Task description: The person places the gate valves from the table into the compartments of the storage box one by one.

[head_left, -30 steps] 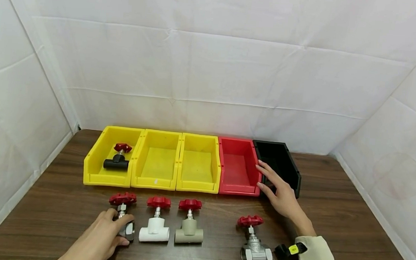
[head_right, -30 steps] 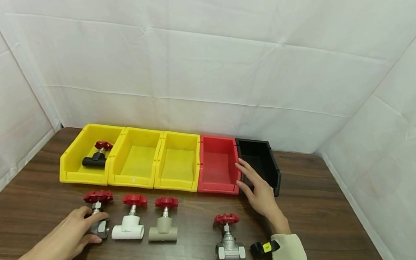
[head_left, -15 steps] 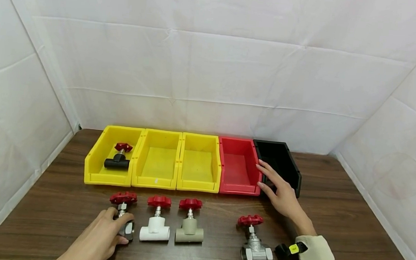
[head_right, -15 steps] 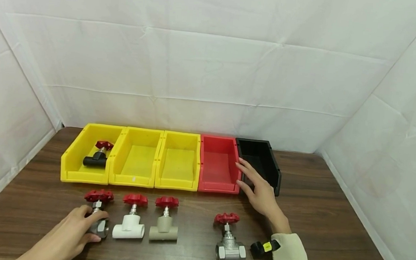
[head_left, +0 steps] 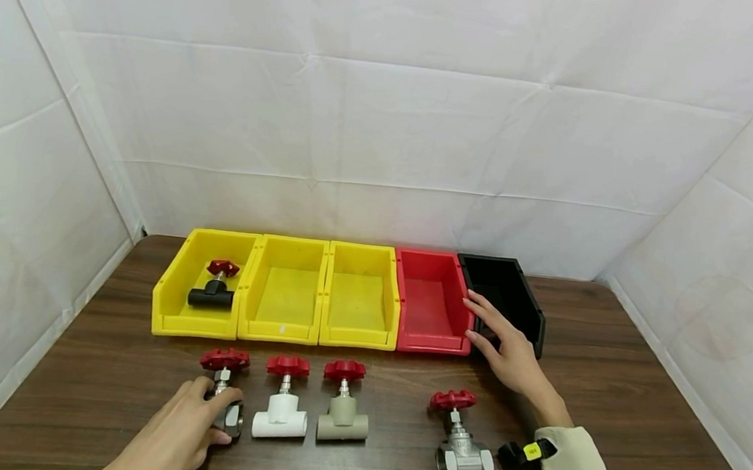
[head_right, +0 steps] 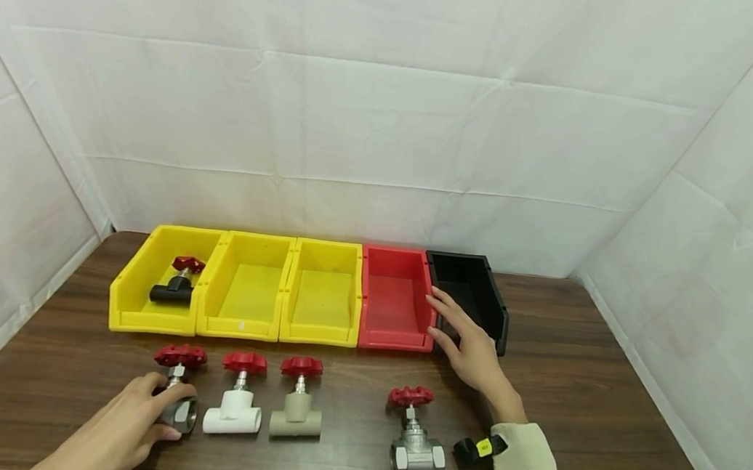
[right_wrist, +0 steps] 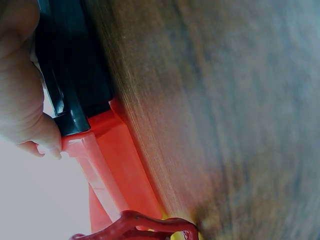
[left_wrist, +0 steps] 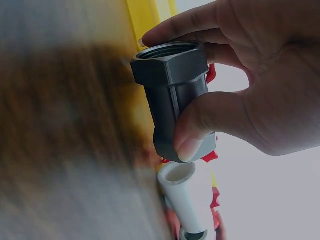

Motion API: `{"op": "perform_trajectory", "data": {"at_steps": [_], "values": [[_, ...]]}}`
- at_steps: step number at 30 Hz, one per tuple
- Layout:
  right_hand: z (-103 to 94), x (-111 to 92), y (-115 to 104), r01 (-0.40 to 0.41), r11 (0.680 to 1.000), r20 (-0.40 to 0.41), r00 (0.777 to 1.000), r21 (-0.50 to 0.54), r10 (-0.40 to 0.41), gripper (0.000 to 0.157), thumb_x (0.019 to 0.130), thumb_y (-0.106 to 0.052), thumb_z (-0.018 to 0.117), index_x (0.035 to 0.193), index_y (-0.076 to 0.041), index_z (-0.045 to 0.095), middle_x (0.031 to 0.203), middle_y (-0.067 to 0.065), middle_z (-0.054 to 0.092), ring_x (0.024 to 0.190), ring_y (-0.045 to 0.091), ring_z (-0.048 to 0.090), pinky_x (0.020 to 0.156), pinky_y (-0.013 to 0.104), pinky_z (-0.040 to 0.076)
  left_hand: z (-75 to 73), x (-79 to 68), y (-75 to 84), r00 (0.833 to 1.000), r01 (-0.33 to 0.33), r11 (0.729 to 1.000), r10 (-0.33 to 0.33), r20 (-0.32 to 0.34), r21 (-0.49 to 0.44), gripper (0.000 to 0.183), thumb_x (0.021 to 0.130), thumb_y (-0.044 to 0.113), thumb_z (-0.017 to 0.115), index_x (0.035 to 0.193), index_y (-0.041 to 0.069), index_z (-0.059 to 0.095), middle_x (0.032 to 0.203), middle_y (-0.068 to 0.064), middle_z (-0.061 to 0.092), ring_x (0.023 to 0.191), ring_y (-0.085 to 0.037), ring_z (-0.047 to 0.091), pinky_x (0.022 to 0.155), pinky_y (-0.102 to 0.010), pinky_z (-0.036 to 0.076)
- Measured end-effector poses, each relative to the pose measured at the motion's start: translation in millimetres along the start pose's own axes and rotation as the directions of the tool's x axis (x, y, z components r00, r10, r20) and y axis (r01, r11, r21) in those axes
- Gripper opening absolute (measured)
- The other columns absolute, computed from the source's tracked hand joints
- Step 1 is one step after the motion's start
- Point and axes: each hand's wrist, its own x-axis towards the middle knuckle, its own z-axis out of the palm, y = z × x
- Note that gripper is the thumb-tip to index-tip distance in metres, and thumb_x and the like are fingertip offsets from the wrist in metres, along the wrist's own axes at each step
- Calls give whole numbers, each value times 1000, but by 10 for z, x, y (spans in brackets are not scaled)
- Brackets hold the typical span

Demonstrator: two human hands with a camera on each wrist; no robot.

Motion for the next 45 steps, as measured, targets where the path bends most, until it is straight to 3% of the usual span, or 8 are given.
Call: {"op": "perform_trajectory", "data": {"at_steps": [6,12,19,26,45], "values": [[-18,-15,12,-4,1000,-4,1000,-9,4,63,89,-9,67,146,-16,42,151,3,35,131,22,41,94,28,44,-66,0,42,1000,-17,1000,18,-13,21,36,80,15,78,114,12,65,96,-11,54,82,-22,51,67,-39,49],[-30,-24,28,-17,1000,-4,1000,-9,17,63,90,-10,67,146,-18,41,152,2,34,133,21,39,95,35,44,-124,-13,57,994,-90,994,93,-63,56,37,80,16,78,114,12,64,90,-7,51,76,-19,45,63,-34,45],[-22,-42,32,-18,1000,-1,1000,-7,18,63,89,-10,67,146,-17,41,152,2,33,133,21,39,97,31,42,-189,24,106,962,-165,982,181,-206,93,35,78,15,80,109,10,65,88,-8,52,74,-18,47,64,-35,46],[-25,-50,42,-15,1000,-5,1000,-13,15,63,90,-10,67,146,-16,41,152,2,34,133,22,39,95,35,44,-252,117,180,959,-162,984,175,-223,78,39,76,8,81,111,9,66,96,-15,56,81,-23,52,70,-39,50],[-7,-16,30,-16,1000,16,1000,4,16,62,91,-13,66,147,-18,40,153,1,32,135,21,37,94,48,43,-391,374,269,908,-241,961,271,-320,133,45,72,2,82,113,9,65,89,-12,54,74,-22,48,62,-32,44]]}}
